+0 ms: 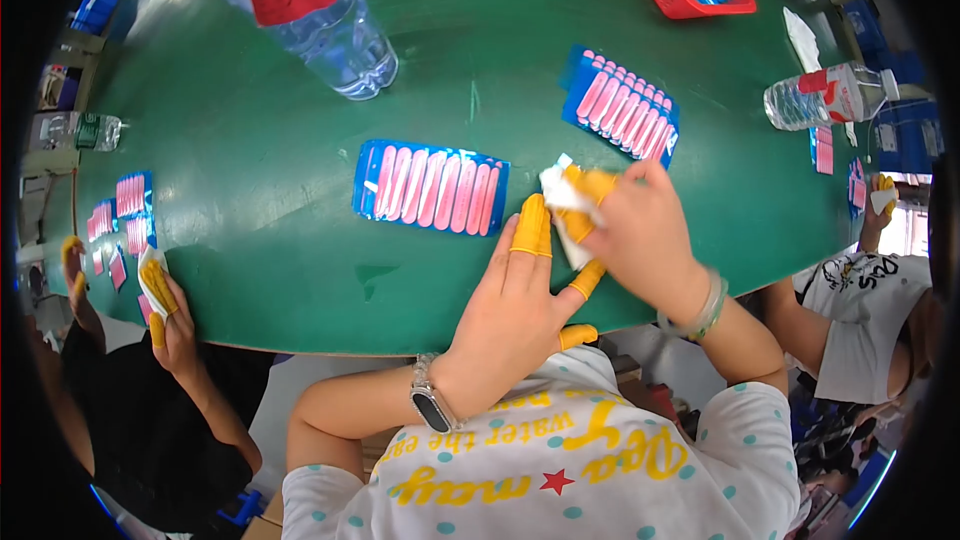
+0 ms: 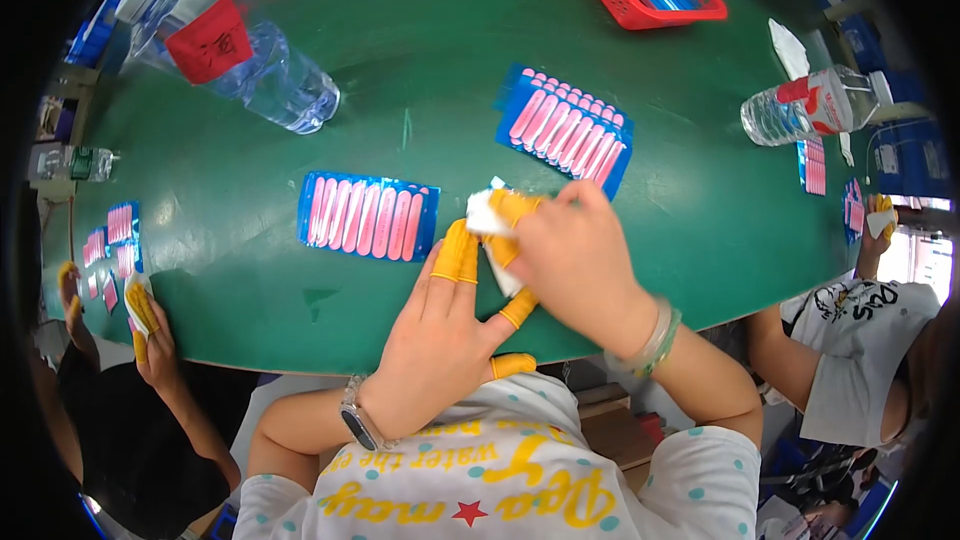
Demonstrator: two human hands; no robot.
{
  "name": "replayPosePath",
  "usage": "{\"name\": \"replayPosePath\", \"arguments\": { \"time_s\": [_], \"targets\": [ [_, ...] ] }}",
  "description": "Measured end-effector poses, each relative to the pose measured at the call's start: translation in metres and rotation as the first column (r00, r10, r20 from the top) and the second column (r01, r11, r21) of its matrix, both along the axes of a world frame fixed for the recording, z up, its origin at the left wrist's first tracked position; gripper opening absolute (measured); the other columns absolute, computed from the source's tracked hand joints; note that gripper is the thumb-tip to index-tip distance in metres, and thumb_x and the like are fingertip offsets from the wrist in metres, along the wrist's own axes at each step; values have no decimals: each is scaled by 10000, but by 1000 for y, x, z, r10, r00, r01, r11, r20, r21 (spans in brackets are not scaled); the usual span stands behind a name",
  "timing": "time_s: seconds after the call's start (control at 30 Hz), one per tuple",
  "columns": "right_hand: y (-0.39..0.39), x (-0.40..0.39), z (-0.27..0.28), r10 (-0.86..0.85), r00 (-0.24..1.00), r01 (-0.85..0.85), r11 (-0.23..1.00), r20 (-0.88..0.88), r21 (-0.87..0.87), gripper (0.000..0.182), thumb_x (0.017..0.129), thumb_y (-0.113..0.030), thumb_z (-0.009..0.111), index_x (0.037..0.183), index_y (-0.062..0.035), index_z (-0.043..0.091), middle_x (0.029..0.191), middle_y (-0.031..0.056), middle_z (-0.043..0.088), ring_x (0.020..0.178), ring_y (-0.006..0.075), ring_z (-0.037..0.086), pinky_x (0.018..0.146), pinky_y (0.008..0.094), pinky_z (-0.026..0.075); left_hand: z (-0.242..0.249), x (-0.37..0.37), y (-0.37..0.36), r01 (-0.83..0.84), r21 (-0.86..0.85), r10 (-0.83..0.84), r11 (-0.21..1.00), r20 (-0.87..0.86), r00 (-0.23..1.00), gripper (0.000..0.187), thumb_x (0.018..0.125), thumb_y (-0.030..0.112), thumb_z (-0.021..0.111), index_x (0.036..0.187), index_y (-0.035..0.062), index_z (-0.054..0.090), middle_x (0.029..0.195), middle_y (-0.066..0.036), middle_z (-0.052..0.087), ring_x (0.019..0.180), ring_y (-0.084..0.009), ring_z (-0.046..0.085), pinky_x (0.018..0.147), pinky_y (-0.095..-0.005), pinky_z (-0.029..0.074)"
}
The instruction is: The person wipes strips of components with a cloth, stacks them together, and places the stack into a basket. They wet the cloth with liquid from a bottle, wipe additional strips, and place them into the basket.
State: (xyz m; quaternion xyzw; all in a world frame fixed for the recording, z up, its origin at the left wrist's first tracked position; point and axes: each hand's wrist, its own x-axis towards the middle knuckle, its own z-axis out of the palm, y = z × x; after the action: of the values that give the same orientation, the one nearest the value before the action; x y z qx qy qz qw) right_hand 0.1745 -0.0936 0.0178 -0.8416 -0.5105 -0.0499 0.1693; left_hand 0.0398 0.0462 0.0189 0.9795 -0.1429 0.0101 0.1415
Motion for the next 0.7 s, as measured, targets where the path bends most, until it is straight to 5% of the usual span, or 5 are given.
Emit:
{"name": "replayPosePath", "arguments": {
  "time_s": [0.1,0.2,0.4,0.53,0.7],
  "targets": [
    [1,22,-1,-218,976,218,976,-6,30,199,693,-151,741,835,-42,655,730,78,634,696,204,615,797,369,458,4,2,-1,-44,-66,45,997,6,999,683,749,605,653,1335,256,602,1315,-382,472,1328,-489,399,1146,-521,308],
    [-3,4,4,68,986,-66,998,149,-17,199,730,-161,736,871,-37,670,719,81,638,681,214,609,784,360,456,5,2,0,-29,-17,29,999,-14,999,684,749,600,658,1340,263,599,1322,-385,466,1329,-484,399,1145,-520,308],
    [-13,23,-2,-140,983,138,990,122,26,304,760,-189,737,1008,-20,689,681,47,585,665,177,588,795,372,468,6,4,-1,-27,-52,26,998,-9,1000,686,741,583,673,1349,274,595,1343,-389,449,1326,-488,399,1144,-518,310],
    [-12,-2,-4,117,983,-130,987,145,90,198,717,-194,746,710,-76,588,637,34,554,611,183,577,797,384,486,-2,0,-2,-9,-11,9,1000,-16,1000,702,739,571,686,1372,289,572,1362,-391,431,1322,-486,401,1139,-521,316],
    [-22,20,1,-197,963,174,976,185,129,177,708,-166,752,727,-70,604,640,36,574,629,183,590,783,374,477,6,2,-1,-14,-63,13,998,-9,1000,734,749,561,685,1399,251,544,1370,-392,417,1317,-487,405,1133,-528,323]
  ]
}}
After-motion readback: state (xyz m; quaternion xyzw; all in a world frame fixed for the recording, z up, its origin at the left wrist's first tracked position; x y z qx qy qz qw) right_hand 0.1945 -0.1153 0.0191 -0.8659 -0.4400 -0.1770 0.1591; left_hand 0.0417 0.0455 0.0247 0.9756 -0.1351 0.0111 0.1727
